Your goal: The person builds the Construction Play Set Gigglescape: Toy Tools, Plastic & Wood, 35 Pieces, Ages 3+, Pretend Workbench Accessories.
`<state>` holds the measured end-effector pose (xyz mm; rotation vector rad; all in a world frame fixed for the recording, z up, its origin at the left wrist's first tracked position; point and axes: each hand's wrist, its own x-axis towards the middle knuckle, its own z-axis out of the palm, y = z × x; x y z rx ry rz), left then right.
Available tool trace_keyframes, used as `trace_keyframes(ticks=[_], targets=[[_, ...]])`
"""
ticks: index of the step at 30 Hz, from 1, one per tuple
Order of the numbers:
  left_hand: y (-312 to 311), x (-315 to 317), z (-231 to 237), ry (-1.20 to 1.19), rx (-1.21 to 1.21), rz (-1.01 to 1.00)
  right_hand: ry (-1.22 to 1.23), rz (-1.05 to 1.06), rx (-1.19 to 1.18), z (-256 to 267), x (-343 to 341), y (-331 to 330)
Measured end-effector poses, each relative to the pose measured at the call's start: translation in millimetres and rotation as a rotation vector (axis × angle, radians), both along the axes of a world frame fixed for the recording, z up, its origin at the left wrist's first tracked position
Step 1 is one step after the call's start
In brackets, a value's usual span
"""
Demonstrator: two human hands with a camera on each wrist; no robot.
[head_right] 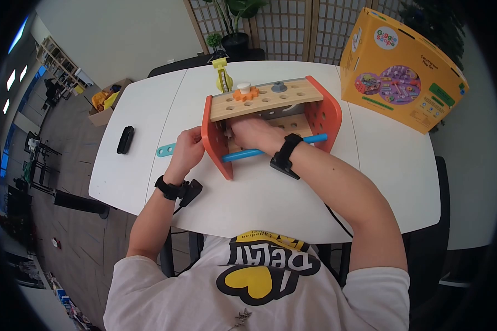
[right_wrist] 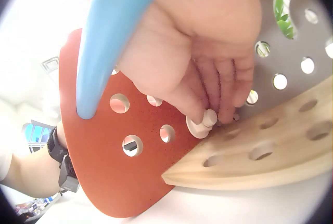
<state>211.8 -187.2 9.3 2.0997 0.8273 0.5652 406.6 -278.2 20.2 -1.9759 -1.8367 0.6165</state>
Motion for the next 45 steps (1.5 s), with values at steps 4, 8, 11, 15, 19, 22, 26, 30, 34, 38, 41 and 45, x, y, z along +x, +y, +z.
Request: trace_keyframes(ticks=[4, 8, 11, 15, 19, 22, 26, 30, 34, 38, 41, 45], targets=[[-1.2, 0.1, 0.2, -0.014, -0.002, 0.005, -0.101, 0.055, -0.036, -0.5, -1.0, 2.4], [-0.9, 0.7, -0.4, -0.001, -0.001, 0.007, -0.011, -0.103, -0.034, 20.9, -10.6, -7.3], [-1.7, 0.8, -0.3, 0.004, -0.006, 0.009, 0.030, -0.081, 0.011, 22.9, -10.0, -10.7], [-3.3, 0.1, -0.6, -0.010, -0.011, 0.000, -0.096, 0.028, 0.048, -6.3, 1.1, 1.4], [-4.0, 0.4, 1.4, 0.000, -0.021, 0.005, -0.141, 0.012, 0.059, -3.7, -2.3, -0.5], [-3.4, 0.8, -0.2, -0.006, -0.004, 0.010, -0.057, -0.040, 0.054, 14.0, -6.9, -6.5], [-3.7, 1.6, -0.5, 0.006, -0.007, 0.019, -0.045, -0.027, 0.027, 17.5, -6.3, -6.6], [-4.2, 1.0, 0.0, 0.010, -0.005, 0.024, -0.122, 0.056, 0.010, -0.3, -0.7, -0.4], [-1.9, 1.0, -3.9, -0.001, -0.006, 0.025, -0.139, 0.015, 0.007, 15.7, -7.9, -6.9], [-2.8, 2.4, -2.1, 0.015, -0.002, 0.033, -0.094, -0.008, 0.058, 20.1, -9.0, -9.5], [-4.3, 2.1, -0.4, 0.021, -0.015, 0.040, -0.171, 0.037, 0.020, 11.7, -6.3, -4.0], [-4.4, 1.5, -1.3, 0.023, 0.008, 0.039, -0.210, 0.060, -0.012, 8.6, -6.0, -4.6]])
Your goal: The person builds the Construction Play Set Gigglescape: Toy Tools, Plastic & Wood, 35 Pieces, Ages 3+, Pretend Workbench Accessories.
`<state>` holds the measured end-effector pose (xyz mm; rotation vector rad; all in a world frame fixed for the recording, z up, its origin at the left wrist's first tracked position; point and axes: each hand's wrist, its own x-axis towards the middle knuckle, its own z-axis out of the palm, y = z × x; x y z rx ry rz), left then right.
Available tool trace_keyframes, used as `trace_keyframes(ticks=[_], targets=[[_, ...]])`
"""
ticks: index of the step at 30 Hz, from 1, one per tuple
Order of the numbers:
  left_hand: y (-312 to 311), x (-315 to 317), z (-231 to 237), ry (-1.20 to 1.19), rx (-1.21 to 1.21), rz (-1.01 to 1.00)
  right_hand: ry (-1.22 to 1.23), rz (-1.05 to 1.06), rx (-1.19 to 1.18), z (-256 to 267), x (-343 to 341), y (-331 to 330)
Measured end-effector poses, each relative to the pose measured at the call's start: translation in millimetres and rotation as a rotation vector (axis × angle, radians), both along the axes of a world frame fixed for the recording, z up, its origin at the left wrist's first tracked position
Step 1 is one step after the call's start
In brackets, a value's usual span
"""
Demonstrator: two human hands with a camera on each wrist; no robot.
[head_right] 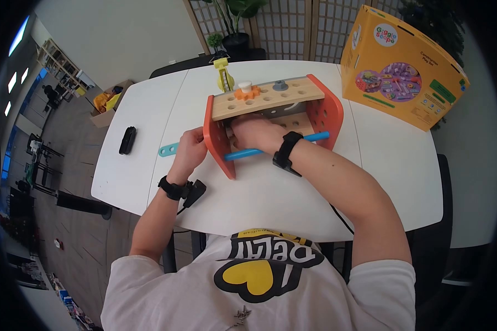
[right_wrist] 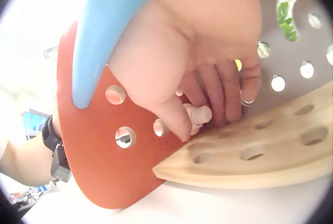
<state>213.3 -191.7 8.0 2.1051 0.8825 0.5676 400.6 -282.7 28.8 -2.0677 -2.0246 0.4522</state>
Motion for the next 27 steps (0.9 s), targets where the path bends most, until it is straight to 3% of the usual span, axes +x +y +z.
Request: trace_keyframes(ticks=[2, 14, 17, 20, 27], targets=[[0.8, 0.0, 0.2, -0.012, -0.015, -0.005, 0.051, -0.008, 0.120, -8.6, 2.4, 1.6], [-0.5, 0.3, -0.6, -0.030, -0.039, 0.003, 0.051, 0.031, 0.059, -17.3, 5.2, 9.5], [0.4, 0.9, 0.6, -0.012, -0.045, 0.001, 0.098, 0.016, 0.235, -3.8, 0.2, -0.7], [-0.1, 1.7, 1.2, 0.006, -0.048, 0.005, 0.160, -0.009, 0.078, 6.2, -1.5, -3.8], [-0.6, 2.2, -2.9, -0.004, -0.051, 0.025, 0.111, -0.012, -0.021, 6.9, -1.5, 0.0]])
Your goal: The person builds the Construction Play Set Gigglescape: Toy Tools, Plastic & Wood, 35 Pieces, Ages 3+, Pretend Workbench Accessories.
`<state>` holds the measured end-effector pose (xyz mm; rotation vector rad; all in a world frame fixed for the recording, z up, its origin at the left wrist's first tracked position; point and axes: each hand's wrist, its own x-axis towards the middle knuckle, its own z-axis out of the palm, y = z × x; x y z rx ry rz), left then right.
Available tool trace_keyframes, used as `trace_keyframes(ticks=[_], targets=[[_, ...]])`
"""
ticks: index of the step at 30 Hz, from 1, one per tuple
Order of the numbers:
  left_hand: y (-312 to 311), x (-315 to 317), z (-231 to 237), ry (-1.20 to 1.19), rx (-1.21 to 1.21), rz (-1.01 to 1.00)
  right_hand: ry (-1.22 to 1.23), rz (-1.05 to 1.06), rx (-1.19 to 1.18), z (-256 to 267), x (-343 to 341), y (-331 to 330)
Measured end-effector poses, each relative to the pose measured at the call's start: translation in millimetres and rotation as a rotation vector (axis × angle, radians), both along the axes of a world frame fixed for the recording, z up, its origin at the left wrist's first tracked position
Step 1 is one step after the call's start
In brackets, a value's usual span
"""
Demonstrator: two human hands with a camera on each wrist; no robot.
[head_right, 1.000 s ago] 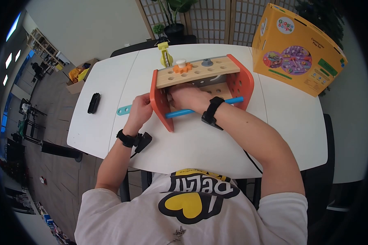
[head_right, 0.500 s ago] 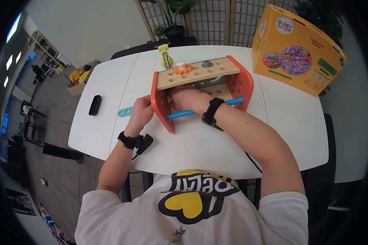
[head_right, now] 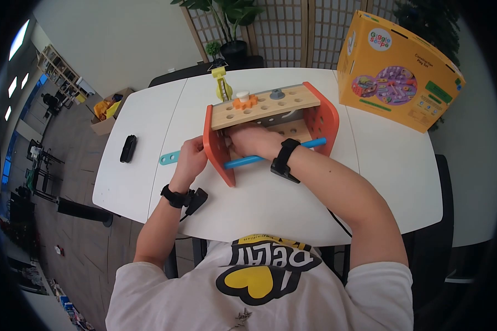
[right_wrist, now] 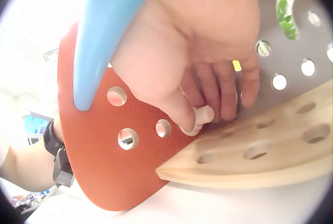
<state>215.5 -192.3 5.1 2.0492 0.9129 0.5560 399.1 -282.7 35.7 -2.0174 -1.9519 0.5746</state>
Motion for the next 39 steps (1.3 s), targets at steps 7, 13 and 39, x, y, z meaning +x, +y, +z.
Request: trace_keyframes(ticks=[7, 13, 39], targets=[[0.9, -4.7, 6.4, -0.027, -0.047, -0.097, 0.105, 0.030, 0.010, -2.7, 8.8, -5.0], [-1.3, -12.6, 14.0, -0.024, -0.095, -0.085, 0.141, 0.052, 0.188, 39.6, 9.3, -68.5], [-5.7, 2.1, 69.5, -0.333, -0.056, -0.368, 1.105, -0.285, 0.565, 15.3, 139.9, -142.2]])
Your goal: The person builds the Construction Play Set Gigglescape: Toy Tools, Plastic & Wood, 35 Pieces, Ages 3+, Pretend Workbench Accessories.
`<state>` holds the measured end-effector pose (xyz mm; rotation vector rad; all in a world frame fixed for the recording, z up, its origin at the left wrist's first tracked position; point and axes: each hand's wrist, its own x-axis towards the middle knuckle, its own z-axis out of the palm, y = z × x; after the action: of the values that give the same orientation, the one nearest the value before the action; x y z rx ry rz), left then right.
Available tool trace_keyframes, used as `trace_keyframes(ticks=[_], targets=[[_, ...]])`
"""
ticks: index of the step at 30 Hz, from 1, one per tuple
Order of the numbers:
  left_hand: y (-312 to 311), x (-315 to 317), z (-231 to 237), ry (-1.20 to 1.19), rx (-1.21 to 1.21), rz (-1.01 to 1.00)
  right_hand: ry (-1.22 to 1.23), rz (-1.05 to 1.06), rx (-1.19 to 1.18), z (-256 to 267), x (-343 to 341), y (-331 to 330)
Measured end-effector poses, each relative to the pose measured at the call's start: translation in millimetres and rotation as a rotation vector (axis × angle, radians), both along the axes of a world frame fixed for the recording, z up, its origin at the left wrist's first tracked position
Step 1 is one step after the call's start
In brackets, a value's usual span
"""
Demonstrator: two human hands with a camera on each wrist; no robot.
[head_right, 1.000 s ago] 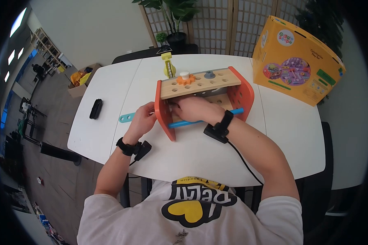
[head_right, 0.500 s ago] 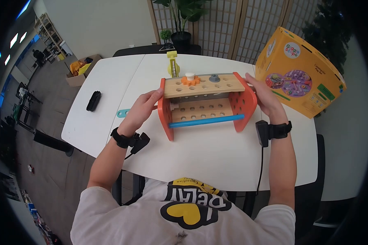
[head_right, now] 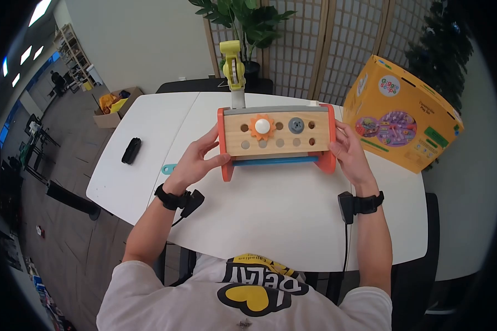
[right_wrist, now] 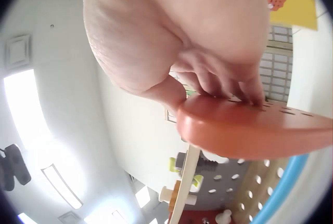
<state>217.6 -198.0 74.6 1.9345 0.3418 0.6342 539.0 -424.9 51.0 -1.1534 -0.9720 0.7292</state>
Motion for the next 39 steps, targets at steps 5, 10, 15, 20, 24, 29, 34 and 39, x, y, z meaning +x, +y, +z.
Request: trace_keyframes(ticks=[5, 10, 15, 20, 24, 29, 34, 39], targets=[[2.5, -1.4, -20.2, 0.026, 0.116, 0.004, 0.019, -0.044, -0.053, -19.8, -4.3, -7.3], [-1.7, -5.1, -30.5, 0.052, 0.170, 0.058, -0.031, -0.085, -0.112, -18.8, -15.2, -10.0], [-8.2, -14.3, -35.7, 0.108, 0.265, 0.090, -0.017, -0.123, -0.163, -22.5, -17.6, -9.8], [31.3, -48.5, -36.5, 0.289, 0.397, 0.036, -0.107, -0.157, -0.209, -9.1, -23.1, -12.1], [77.2, -99.9, -58.9, 0.640, 0.783, 0.229, -0.173, -0.174, -0.183, -8.8, -26.3, -14.8], [106.3, -122.4, -79.1, 0.763, 0.726, 0.154, -0.298, -0.174, -0.156, -14.3, -29.7, -9.9], [88.0, -104.5, -40.0, 0.582, 0.537, 0.233, -0.342, -0.158, -0.202, -18.8, -22.9, -10.6], [79.3, -68.3, 27.0, 0.190, 0.408, 0.177, -0.345, -0.106, -0.257, -8.0, -27.9, -14.1]])
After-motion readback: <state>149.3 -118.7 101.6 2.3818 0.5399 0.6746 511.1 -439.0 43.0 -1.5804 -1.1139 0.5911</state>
